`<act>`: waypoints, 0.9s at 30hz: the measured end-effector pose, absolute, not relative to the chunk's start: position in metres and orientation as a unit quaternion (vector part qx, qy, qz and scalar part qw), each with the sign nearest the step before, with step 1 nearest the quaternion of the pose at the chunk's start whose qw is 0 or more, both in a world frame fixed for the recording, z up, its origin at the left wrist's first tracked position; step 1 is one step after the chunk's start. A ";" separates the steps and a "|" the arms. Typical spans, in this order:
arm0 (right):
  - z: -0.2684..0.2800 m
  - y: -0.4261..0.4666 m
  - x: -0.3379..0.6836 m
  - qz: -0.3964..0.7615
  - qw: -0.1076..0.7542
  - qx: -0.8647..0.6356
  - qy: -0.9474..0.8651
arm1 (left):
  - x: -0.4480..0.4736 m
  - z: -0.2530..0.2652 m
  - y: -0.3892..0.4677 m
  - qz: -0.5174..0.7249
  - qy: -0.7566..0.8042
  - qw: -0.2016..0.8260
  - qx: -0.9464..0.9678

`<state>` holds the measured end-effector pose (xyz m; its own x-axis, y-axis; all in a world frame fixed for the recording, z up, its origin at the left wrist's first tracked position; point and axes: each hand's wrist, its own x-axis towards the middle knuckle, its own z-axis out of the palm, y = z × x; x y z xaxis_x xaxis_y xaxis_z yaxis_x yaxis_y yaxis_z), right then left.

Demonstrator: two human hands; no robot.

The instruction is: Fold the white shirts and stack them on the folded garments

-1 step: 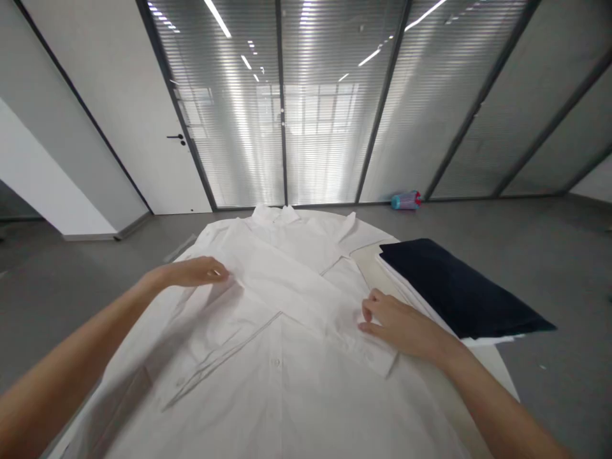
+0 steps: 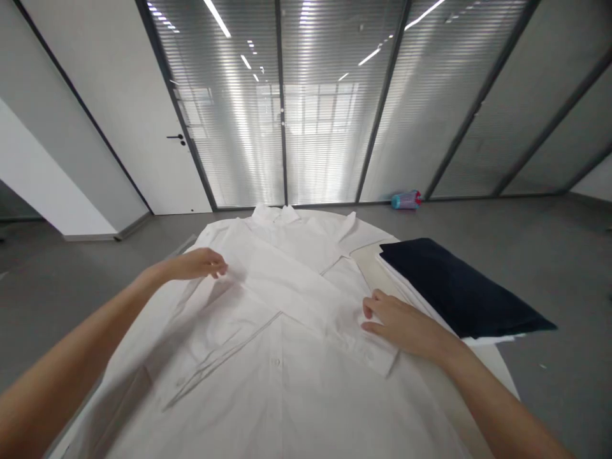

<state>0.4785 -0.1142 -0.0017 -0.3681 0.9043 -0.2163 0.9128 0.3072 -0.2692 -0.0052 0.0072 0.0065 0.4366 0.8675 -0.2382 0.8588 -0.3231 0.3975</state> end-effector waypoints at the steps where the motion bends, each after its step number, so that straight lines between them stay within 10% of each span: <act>1: -0.003 -0.114 0.480 -0.176 0.018 0.562 0.808 | -0.008 0.010 0.018 0.046 0.559 0.205 0.802; 6: -0.010 -0.109 0.491 -0.204 0.008 0.560 0.803 | 0.007 -0.020 0.087 0.124 0.629 -0.002 0.768; 16: -0.006 -0.107 0.498 -0.218 0.027 0.580 0.784 | 0.018 -0.088 0.109 0.022 0.663 0.024 0.748; 27: -0.006 -0.106 0.500 -0.222 0.034 0.573 0.788 | 0.023 -0.068 0.152 0.203 0.796 0.024 0.569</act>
